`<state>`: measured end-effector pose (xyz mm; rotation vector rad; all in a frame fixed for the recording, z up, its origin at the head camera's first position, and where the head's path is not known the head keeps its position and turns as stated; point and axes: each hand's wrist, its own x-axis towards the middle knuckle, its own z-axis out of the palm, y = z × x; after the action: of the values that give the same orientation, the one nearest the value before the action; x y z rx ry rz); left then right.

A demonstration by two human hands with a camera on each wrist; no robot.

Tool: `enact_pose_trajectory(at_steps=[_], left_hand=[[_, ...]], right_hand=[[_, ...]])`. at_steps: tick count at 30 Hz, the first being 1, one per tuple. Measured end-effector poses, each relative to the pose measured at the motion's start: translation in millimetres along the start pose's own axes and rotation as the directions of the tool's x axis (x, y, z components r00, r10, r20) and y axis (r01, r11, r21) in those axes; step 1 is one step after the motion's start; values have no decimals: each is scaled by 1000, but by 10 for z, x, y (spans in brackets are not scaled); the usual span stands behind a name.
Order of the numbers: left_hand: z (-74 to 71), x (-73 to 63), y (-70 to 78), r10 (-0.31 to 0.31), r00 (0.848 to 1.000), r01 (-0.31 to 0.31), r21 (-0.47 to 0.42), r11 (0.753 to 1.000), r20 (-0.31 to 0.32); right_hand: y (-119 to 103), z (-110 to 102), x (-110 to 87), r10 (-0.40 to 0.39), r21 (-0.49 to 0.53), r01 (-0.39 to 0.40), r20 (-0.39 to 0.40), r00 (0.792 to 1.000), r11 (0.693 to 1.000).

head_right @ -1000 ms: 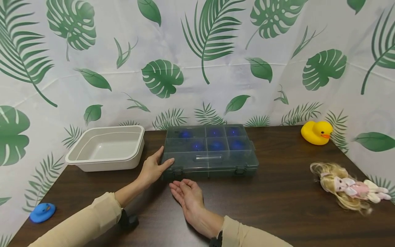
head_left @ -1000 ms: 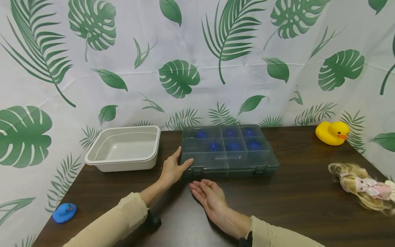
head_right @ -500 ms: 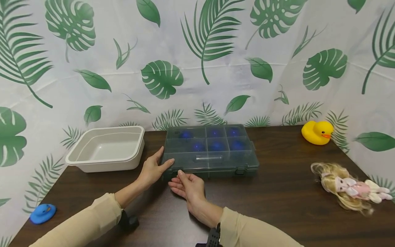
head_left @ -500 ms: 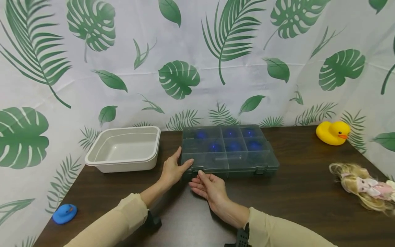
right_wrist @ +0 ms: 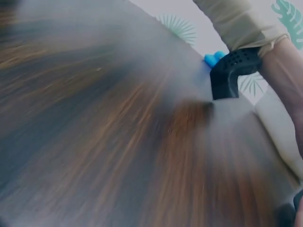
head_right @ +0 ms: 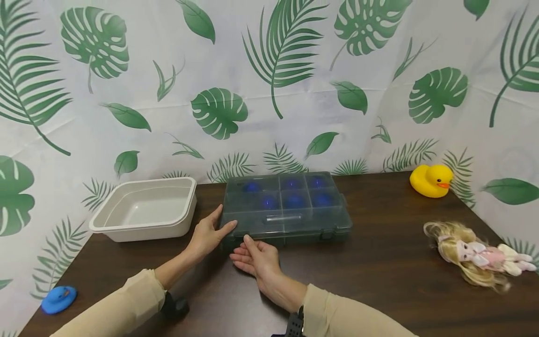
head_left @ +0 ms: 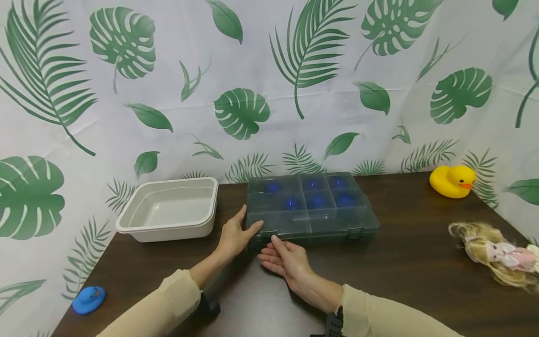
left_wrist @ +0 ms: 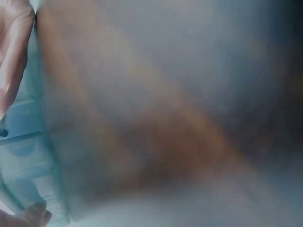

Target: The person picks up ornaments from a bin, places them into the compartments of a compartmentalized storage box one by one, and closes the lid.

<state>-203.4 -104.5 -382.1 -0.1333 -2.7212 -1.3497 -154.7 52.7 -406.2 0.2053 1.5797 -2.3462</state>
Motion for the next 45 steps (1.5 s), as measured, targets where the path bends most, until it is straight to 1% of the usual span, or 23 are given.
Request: enact_pose_trajectory(at_steps=[2,4,5,7,8,9,11,12,14,15,16,18,20,22,24,26,30,33,37,40,45], left_hand=[[-7,4,9,38,999,-38,16,999,-12],[-19,33,63,115,992,-114,13,993,-50],[-19,58,108,167,983,-167,11,986,-71],[7,111,235,289,952,-291,-9,957,-98],[39,134,315,342,935,-346,-23,938,-92],[86,153,392,385,921,-388,-38,921,-68],[217,179,540,446,895,-444,-66,893,16],[295,187,607,461,885,-455,-89,886,68],[459,196,720,457,873,-444,-112,889,167],[539,202,764,451,868,-435,-119,892,206],[617,210,803,453,861,-435,-124,892,233],[751,222,870,446,852,-426,-132,895,275],[857,234,930,452,843,-431,-134,892,293],[944,247,978,464,835,-448,-125,885,296],[1016,249,1015,469,832,-459,-108,882,295],[1075,247,1038,478,831,-481,-65,874,284],[1155,236,1056,499,824,-522,16,853,269],[1196,239,1062,529,807,-561,62,825,262],[1212,240,1057,545,791,-588,102,802,277],[1211,241,1058,549,785,-595,102,797,288],[1194,250,1059,562,775,-608,98,788,288]], right_hand=[[-4,-84,-33,12,-5,-12,6,1000,1000],[-27,-188,-78,18,-14,-18,10,1000,1000],[-46,-247,-106,20,-18,-19,10,1000,1000],[-92,-381,-171,21,-35,-21,12,1000,999],[-117,-455,-205,19,-42,-19,12,1000,999],[-142,-530,-241,18,-45,-17,7,1000,999],[-191,-686,-310,17,-47,-17,-10,1000,999],[-213,-766,-339,16,-45,-17,-21,1000,999],[-259,-919,-394,16,-29,-17,-59,998,999],[-284,-994,-419,15,-22,-17,-79,997,1000],[-310,-1068,-439,14,-10,-15,-98,995,1000],[-367,-1208,-469,3,12,-2,-138,990,1000],[-427,-1335,-488,-7,27,12,-174,985,1000],[-482,-1434,-496,-16,33,24,-204,979,999],[-523,-1498,-502,-23,32,31,-221,975,999],[-545,-1533,-507,-25,32,33,-225,974,999],[-558,-1553,-506,-24,38,34,-229,973,999],[-566,-1559,-505,-27,40,37,-232,972,999],[-567,-1539,-498,-28,46,40,-232,972,998],[-567,-1525,-496,-26,55,40,-235,972,998],[-563,-1500,-484,-19,88,41,-231,973,995]])
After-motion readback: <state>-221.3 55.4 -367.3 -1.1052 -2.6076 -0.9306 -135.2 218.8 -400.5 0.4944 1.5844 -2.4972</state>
